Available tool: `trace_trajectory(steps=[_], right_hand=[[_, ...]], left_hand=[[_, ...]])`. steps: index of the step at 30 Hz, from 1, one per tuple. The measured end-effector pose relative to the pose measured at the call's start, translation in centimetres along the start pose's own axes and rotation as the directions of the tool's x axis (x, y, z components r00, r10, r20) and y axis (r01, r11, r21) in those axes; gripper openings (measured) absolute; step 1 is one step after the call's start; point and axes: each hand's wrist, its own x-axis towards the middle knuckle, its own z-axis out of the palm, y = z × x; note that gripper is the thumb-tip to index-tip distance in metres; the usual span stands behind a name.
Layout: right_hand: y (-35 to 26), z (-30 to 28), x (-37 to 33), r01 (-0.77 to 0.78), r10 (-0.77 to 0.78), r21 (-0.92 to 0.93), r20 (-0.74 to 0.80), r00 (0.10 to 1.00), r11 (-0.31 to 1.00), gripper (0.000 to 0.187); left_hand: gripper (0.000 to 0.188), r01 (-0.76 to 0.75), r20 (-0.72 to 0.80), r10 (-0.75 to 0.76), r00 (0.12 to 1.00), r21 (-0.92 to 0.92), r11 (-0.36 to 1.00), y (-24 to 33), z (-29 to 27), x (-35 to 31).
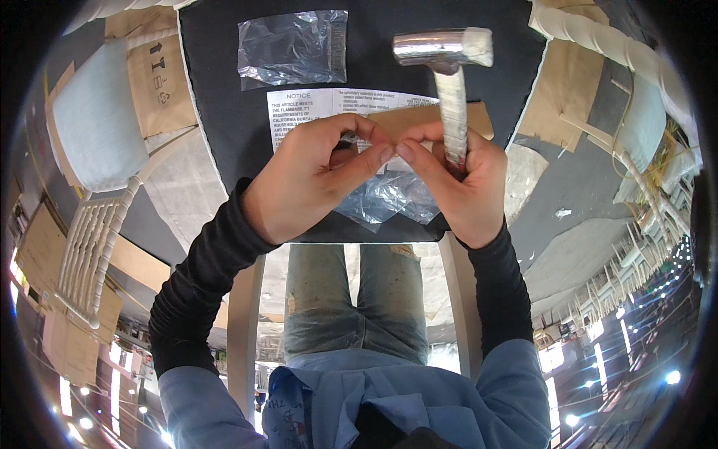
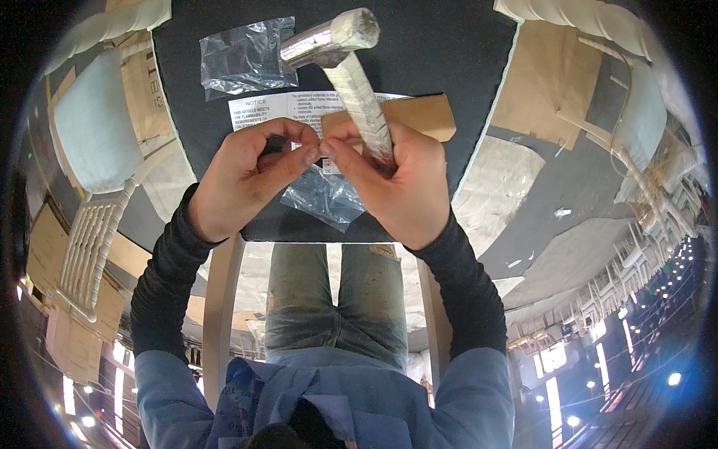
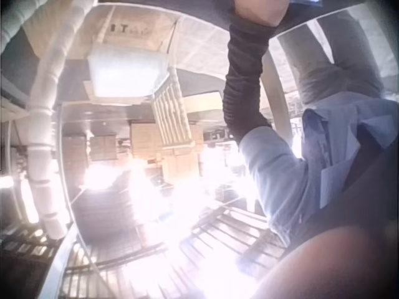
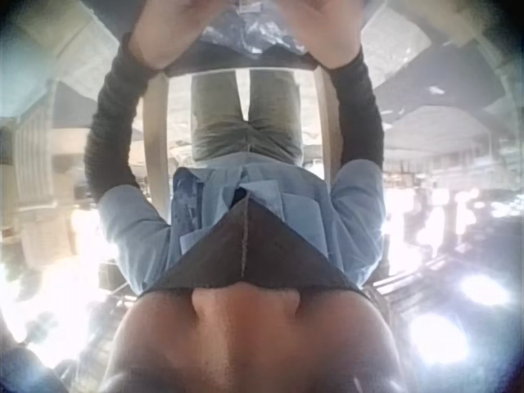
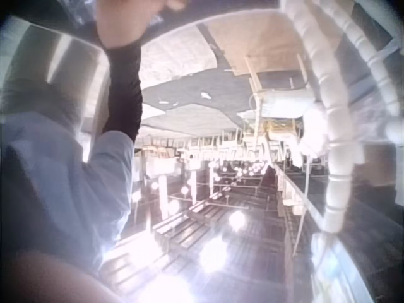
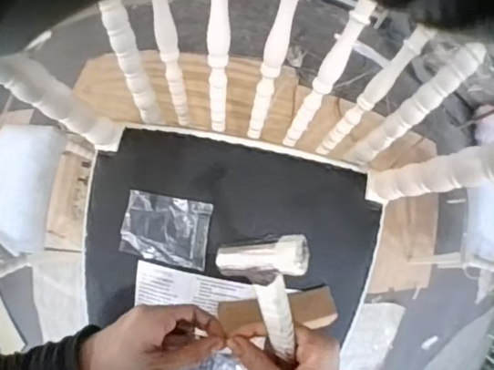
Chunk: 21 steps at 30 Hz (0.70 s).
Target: The person assembles a white wooden chair by attaching the backrest to the seat frame. They use a hammer to tap a metal bracket into place on the underside of the seat, then position and secure the backrest. The person handles the chair, hammer, and bracket throughout the process.
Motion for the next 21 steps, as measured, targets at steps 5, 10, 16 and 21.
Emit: trace_trajectory(steps=[5, 10, 16, 21], right_hand=[[-1.0, -0.6, -0.3, -0.004, 0.007, 0.048, -0.057, 0.998, 0.999, 0.01], [-1.4, -0.6, -0.6, 0.038, -0.031, 0.116, -0.066, 0.997, 0.993, 0.012], [-1.7, 0.0, -0.5, 0.089, -0.09, -0.017, -0.077, 0.993, 0.996, 0.014], [-1.1, 0.1, -0.5, 0.148, -0.158, -0.108, -0.093, 0.983, 0.983, 0.016]], left_hand=[[0.02, 0.222, 0.255, -0.139, 0.957, -0.333, 0.917, 0.8, -1.5, 0.0], [0.04, 0.008, 0.093, 0.003, 0.996, -0.119, 0.993, 1.1, -0.9, -1.1], [0.05, -0.076, -0.138, 0.076, 0.988, 0.001, 0.997, 2.2, 1.2, -1.8], [0.06, -0.004, -0.115, 0.013, 0.993, 0.076, 0.997, 3.0, 1.0, -2.2]])
